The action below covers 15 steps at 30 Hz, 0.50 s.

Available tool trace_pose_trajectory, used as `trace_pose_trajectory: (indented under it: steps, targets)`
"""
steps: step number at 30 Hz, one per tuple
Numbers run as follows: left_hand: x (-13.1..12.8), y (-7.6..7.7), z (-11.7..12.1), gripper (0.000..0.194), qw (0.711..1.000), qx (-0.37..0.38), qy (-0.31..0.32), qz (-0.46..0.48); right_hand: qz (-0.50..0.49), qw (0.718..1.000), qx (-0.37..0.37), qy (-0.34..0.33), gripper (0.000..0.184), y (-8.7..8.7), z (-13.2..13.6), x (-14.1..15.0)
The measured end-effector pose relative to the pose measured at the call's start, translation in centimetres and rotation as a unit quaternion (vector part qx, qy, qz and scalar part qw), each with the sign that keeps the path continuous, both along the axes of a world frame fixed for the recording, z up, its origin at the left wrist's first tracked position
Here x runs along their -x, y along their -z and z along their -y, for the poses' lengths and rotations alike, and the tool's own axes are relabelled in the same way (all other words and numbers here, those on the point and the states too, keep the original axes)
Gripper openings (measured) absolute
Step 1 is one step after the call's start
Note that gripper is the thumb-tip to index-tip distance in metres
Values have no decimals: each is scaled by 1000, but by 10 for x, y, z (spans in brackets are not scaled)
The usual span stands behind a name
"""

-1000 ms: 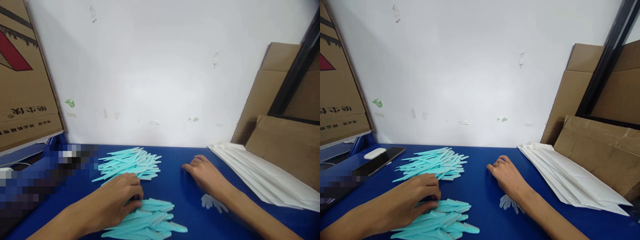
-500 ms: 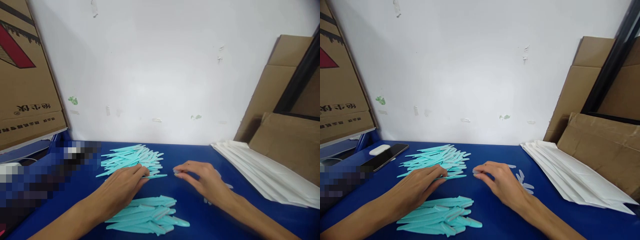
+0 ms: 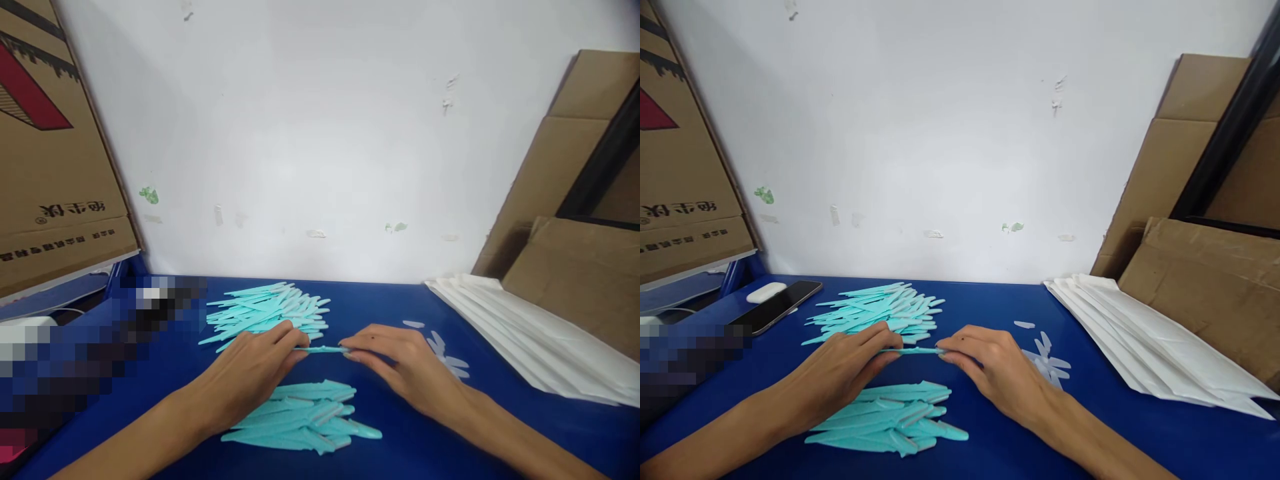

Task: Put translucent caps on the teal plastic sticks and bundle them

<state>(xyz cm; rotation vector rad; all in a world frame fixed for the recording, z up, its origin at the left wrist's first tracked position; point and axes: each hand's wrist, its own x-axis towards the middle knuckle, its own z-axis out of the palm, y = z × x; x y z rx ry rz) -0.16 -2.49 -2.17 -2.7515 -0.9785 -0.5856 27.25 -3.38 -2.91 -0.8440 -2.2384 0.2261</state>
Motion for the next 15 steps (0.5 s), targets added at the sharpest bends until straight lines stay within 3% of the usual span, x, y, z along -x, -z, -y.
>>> trace_pose_trajectory:
  steps: [11, 15]
  targets:
    - [-9, 15, 13, 20, 999, 15, 23, 26, -3, 996, -86, -32, 23, 7, 13, 19]
    - [-1, 9, 6, 29, 999, -9, -19, 27, 84, 987, -127, 56, 28, -3, -2, 2]
